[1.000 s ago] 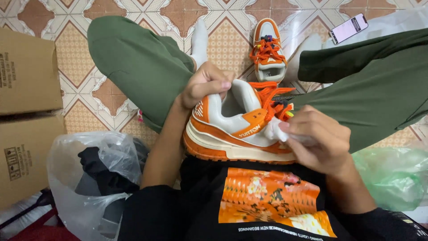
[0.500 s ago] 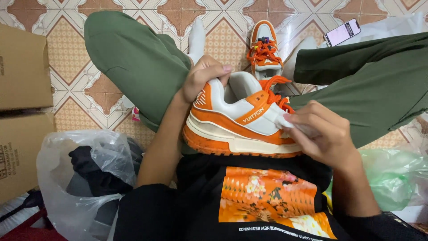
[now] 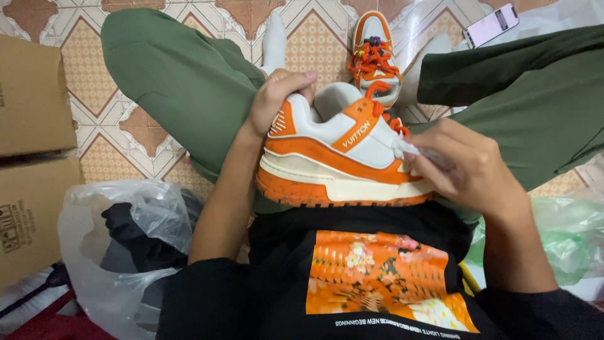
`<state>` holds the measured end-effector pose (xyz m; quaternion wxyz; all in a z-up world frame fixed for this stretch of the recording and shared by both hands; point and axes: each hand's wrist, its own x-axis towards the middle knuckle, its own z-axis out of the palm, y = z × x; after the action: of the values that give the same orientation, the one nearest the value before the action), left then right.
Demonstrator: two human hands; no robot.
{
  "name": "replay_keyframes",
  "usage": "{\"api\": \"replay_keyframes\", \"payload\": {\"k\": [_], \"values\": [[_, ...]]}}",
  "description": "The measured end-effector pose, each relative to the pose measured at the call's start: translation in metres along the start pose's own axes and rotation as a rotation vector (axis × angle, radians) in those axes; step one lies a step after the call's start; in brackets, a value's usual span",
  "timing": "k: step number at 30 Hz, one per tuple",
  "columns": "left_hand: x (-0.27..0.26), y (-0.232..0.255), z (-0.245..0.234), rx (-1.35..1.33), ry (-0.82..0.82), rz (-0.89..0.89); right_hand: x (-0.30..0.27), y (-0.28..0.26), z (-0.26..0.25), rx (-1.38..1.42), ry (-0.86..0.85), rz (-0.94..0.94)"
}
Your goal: The person is cleaning an orange and white sneaker by wiping it thoroughly with a white cloth while sitting on the floor.
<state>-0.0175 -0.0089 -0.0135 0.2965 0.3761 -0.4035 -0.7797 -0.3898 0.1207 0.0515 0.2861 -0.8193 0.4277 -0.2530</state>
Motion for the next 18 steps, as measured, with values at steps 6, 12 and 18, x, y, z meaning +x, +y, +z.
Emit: {"api": "replay_keyframes", "payload": {"k": [6,12,18], "values": [[0.001,0.005,-0.004,-0.016,-0.002,-0.026,0.015,-0.021,0.02,0.021,0.176,-0.091],[0.006,-0.009,-0.015,-0.031,0.139,-0.058,0.066,-0.039,0.031,0.022,0.205,-0.22],[0.01,-0.012,-0.012,-0.157,0.234,-0.135,0.057,-0.026,0.029,0.022,0.097,-0.205]]}}
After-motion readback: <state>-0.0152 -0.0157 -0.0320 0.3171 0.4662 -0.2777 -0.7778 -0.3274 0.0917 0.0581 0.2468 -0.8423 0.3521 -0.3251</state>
